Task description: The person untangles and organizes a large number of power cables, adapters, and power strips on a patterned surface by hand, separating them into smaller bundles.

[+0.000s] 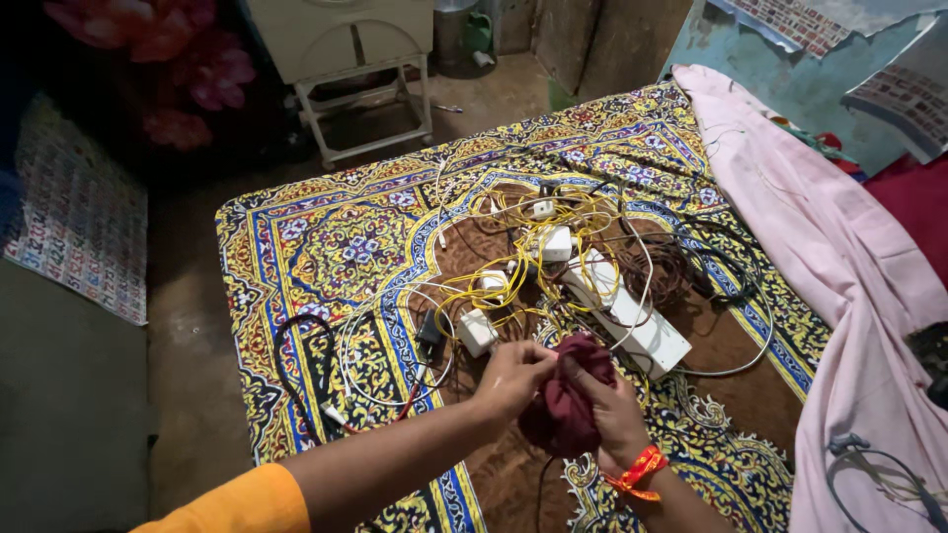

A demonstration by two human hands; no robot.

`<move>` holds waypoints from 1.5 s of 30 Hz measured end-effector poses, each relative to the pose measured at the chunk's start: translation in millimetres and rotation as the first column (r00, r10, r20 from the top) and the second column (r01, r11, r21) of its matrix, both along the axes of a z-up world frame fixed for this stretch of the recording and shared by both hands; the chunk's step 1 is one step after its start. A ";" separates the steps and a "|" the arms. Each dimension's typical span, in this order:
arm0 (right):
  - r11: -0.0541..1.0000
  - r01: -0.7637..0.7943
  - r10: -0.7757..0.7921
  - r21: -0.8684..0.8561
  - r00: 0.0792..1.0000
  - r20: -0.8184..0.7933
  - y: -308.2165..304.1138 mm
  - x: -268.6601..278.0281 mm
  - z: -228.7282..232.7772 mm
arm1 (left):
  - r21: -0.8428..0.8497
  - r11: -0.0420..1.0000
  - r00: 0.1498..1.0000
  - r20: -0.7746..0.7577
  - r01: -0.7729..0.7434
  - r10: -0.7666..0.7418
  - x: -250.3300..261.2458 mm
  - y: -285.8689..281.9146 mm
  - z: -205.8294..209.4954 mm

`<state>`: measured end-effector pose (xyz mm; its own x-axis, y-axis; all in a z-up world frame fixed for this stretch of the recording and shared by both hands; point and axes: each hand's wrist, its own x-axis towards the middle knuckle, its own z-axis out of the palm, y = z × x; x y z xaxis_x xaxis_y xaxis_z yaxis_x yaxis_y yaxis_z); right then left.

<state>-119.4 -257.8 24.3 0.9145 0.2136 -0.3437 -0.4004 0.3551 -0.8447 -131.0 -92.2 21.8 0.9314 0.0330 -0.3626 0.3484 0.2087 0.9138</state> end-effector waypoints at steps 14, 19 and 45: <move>0.993 -0.082 0.084 0.082 0.996 -0.021 -6.2 2.6 24.7 | -0.196 0.978 0.985 -0.171 -0.064 0.030 5.5 12.7 12.7; 0.994 -0.048 0.054 -0.097 0.997 0.061 4.8 6.0 -0.5 | 0.155 0.987 0.999 0.036 0.035 -0.041 0.9 0.9 -5.4; 0.977 0.207 -0.208 0.059 0.978 0.023 -8.4 63.0 -15.2 | 0.807 0.586 0.821 0.381 -0.072 -0.425 -8.9 13.2 58.5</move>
